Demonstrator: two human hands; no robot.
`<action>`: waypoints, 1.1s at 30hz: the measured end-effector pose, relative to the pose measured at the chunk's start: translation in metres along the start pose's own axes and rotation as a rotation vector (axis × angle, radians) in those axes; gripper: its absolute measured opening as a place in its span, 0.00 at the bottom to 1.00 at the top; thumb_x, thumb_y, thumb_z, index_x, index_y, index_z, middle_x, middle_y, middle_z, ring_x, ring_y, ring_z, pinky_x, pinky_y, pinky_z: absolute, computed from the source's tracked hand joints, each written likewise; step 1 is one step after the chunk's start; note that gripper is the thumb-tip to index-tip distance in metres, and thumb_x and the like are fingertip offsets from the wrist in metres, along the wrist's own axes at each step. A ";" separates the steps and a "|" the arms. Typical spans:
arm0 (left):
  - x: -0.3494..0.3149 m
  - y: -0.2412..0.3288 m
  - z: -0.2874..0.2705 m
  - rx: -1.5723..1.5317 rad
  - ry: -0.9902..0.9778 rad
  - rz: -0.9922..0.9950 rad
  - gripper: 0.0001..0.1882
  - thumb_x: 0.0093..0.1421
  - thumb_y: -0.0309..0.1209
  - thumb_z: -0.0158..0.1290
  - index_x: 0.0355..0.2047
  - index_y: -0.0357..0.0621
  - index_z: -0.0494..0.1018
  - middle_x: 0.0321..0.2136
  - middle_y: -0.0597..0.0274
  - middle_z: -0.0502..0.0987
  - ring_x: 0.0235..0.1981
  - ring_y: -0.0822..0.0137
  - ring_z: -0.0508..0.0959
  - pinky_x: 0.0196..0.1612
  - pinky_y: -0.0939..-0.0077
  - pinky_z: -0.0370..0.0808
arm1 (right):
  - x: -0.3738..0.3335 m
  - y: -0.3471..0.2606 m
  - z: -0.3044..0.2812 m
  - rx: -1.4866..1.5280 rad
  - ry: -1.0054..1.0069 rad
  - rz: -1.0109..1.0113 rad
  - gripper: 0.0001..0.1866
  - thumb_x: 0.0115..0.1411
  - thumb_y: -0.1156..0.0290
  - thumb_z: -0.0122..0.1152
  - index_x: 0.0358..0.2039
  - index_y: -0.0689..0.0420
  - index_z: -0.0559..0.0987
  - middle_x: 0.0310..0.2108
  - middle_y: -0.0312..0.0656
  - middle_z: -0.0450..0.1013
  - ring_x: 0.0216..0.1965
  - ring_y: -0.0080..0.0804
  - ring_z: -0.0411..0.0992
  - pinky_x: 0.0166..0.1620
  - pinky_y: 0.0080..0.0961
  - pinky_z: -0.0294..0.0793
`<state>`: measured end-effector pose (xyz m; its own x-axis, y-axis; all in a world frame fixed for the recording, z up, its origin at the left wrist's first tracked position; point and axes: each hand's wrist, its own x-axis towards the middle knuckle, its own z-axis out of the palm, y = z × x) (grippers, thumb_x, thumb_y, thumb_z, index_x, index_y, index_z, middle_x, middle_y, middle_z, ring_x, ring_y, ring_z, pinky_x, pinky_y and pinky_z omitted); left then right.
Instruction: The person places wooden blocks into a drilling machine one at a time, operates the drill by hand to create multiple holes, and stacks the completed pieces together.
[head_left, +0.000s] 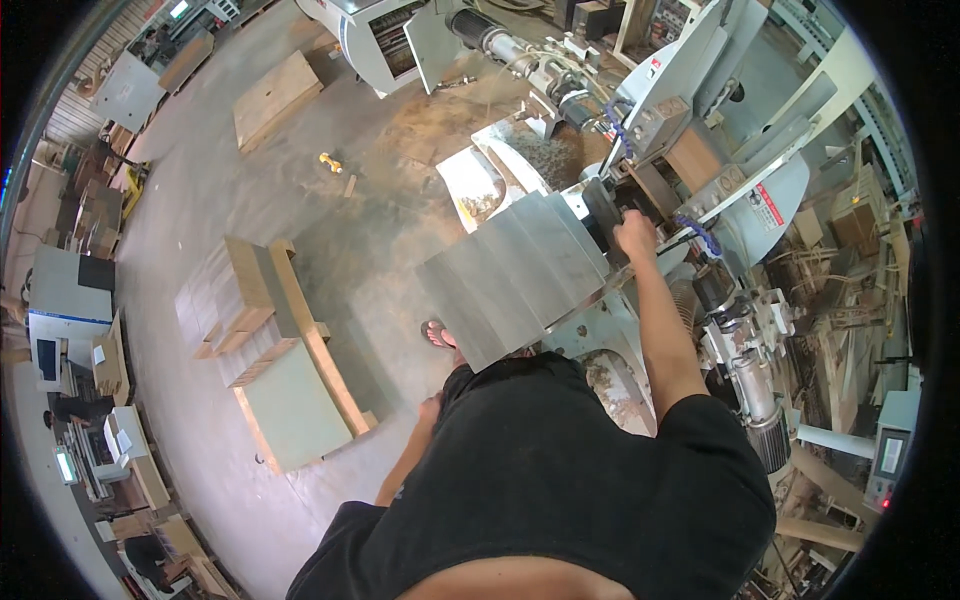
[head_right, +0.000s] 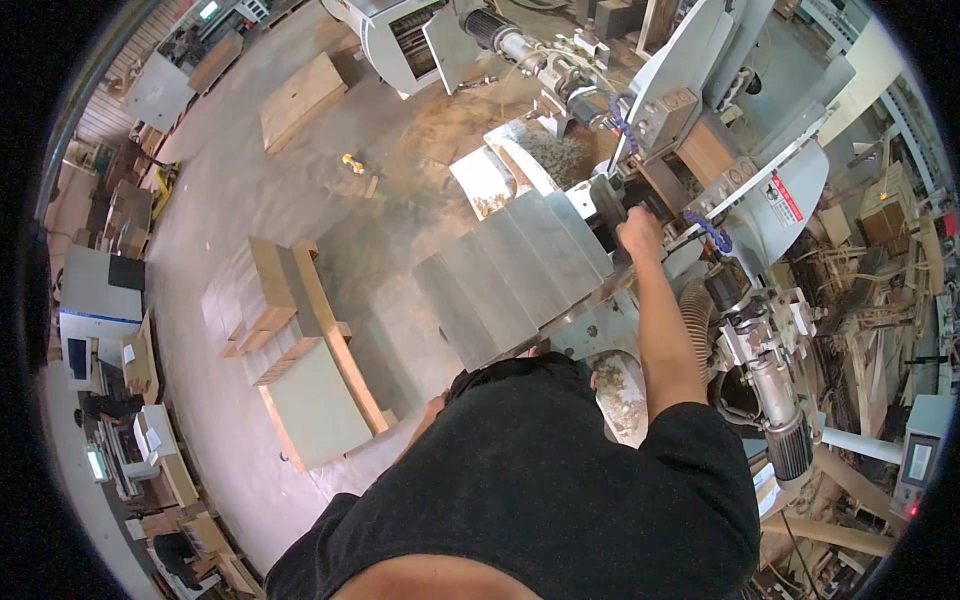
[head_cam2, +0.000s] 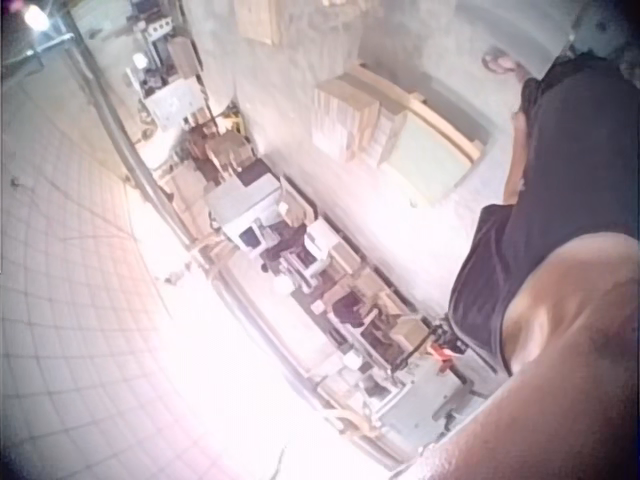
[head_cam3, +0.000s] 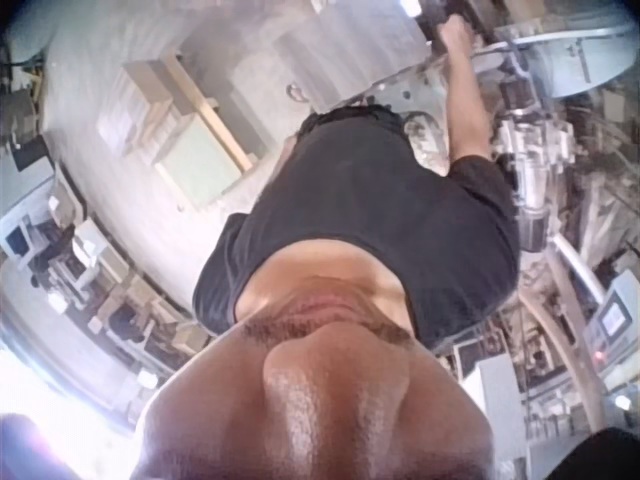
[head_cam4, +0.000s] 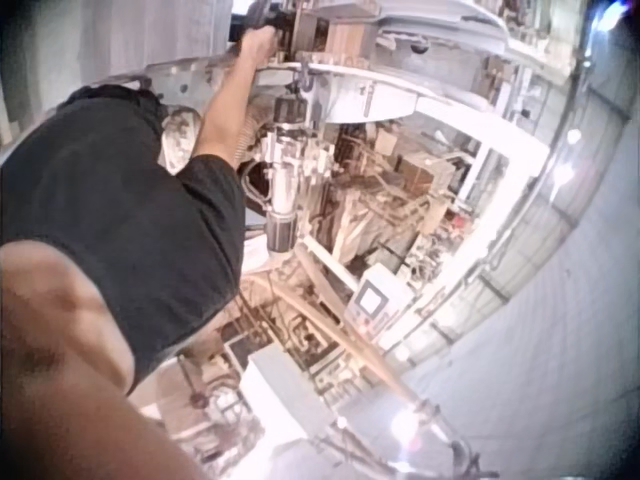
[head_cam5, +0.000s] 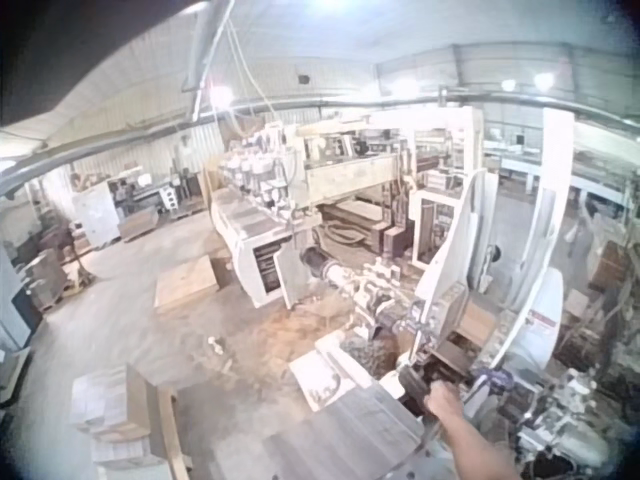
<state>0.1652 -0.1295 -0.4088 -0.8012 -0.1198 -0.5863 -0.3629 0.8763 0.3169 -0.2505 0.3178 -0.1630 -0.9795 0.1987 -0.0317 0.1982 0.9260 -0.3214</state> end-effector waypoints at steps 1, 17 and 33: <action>0.001 0.000 -0.003 -0.021 0.000 0.016 0.18 0.67 0.41 0.38 0.48 0.49 0.74 0.38 0.44 0.80 0.41 0.49 0.80 0.42 0.53 0.76 | 0.001 0.001 -0.005 0.046 -0.016 -0.018 0.12 0.52 0.65 0.62 0.35 0.57 0.81 0.36 0.54 0.78 0.41 0.55 0.76 0.45 0.47 0.75; 0.008 0.031 -0.045 -0.661 -0.059 -0.379 0.28 0.63 0.50 0.47 0.51 0.38 0.72 0.38 0.43 0.79 0.43 0.54 0.78 0.43 0.59 0.74 | -0.032 -0.017 0.011 0.372 -0.386 -0.186 0.18 0.58 0.62 0.62 0.45 0.59 0.81 0.41 0.49 0.79 0.42 0.45 0.78 0.46 0.35 0.74; 0.014 0.002 -0.005 -0.468 -0.026 -0.219 0.24 0.66 0.49 0.43 0.47 0.42 0.76 0.43 0.45 0.79 0.41 0.52 0.79 0.44 0.60 0.75 | -0.075 0.022 0.025 1.096 -0.675 0.301 0.24 0.60 0.55 0.64 0.49 0.60 0.78 0.26 0.32 0.71 0.22 0.20 0.67 0.27 0.19 0.65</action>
<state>0.1510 -0.1313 -0.4125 -0.6729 -0.2599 -0.6926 -0.6994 0.5284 0.4813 -0.1740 0.3155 -0.1918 -0.7904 -0.1433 -0.5956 0.5917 0.0731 -0.8028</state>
